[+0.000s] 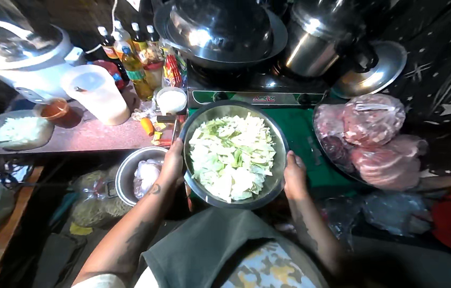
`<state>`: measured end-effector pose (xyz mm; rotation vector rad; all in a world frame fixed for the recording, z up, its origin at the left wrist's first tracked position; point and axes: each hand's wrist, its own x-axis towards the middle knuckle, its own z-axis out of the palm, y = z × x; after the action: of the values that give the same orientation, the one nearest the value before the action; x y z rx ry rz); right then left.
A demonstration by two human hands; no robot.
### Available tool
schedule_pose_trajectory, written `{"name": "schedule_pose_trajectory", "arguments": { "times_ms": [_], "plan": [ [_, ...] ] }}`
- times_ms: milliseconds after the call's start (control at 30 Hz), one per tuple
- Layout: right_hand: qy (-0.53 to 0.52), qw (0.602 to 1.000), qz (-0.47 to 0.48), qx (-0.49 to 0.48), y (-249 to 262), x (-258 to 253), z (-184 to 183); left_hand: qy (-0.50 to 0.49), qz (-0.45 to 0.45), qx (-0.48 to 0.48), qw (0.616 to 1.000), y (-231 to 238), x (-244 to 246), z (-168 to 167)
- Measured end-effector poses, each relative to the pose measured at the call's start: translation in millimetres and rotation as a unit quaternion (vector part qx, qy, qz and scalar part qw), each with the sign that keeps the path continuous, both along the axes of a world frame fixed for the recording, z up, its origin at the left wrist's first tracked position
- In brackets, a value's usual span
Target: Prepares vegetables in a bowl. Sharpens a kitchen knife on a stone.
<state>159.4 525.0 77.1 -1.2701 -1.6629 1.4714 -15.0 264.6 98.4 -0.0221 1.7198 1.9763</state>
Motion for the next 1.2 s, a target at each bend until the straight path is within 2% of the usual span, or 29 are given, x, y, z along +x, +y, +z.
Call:
{"name": "schedule_pose_trajectory", "arguments": {
  "times_ms": [67, 133, 233, 333, 433, 500, 667, 800, 900, 967, 1067, 1200],
  "plan": [
    [0.058, 0.998, -0.006, 0.012, -3.8, 3.1, 15.4, 0.021, 0.031, 0.028, 0.999, 0.1, 5.4, 12.9],
    [0.086, 0.996, -0.002, 0.013, -3.9, 1.6, 12.3, 0.038, 0.04, 0.049, 0.997, 0.8, 7.4, 8.8],
    [0.01, 1.0, 0.0, -0.011, 4.9, -5.3, -5.9, 0.011, 0.014, 0.019, 1.0, 8.0, 0.2, -9.0],
    [-0.018, 1.0, -0.005, 0.003, 8.6, -7.5, -2.5, 0.005, -0.014, -0.014, 1.0, 6.7, -1.3, -3.4],
    [0.055, 0.998, -0.018, 0.02, 0.4, 3.0, 17.8, 0.027, 0.006, 0.002, 1.0, 1.8, 7.5, 17.9],
    [0.1, 0.994, -0.01, 0.034, 1.5, 4.6, 17.2, 0.051, 0.023, 0.045, 0.997, 3.3, 6.8, 16.1],
    [0.005, 1.0, -0.006, 0.003, 14.5, -7.7, -14.6, 0.006, 0.006, 0.014, 1.0, 19.9, -12.0, -14.2],
    [-0.014, 1.0, -0.012, -0.002, 6.0, -2.4, 0.2, -0.005, -0.003, -0.011, 1.0, 13.3, -0.7, 3.6],
    [0.034, 0.999, -0.014, 0.021, 1.1, 3.9, 22.1, 0.005, 0.021, 0.015, 1.0, 7.2, 4.3, 18.5],
    [0.038, 0.999, -0.008, 0.023, 3.4, 3.0, 7.9, 0.006, 0.044, 0.021, 0.999, 9.7, 7.0, 13.2],
    [-0.02, 1.0, 0.0, -0.016, 9.7, 1.6, -17.5, 0.002, 0.001, -0.014, 1.0, 11.0, 3.7, -2.3],
    [0.004, 1.0, -0.003, -0.011, 6.8, 5.2, 2.7, 0.004, -0.014, -0.004, 1.0, 7.1, 4.6, 6.2]
  ]
}}
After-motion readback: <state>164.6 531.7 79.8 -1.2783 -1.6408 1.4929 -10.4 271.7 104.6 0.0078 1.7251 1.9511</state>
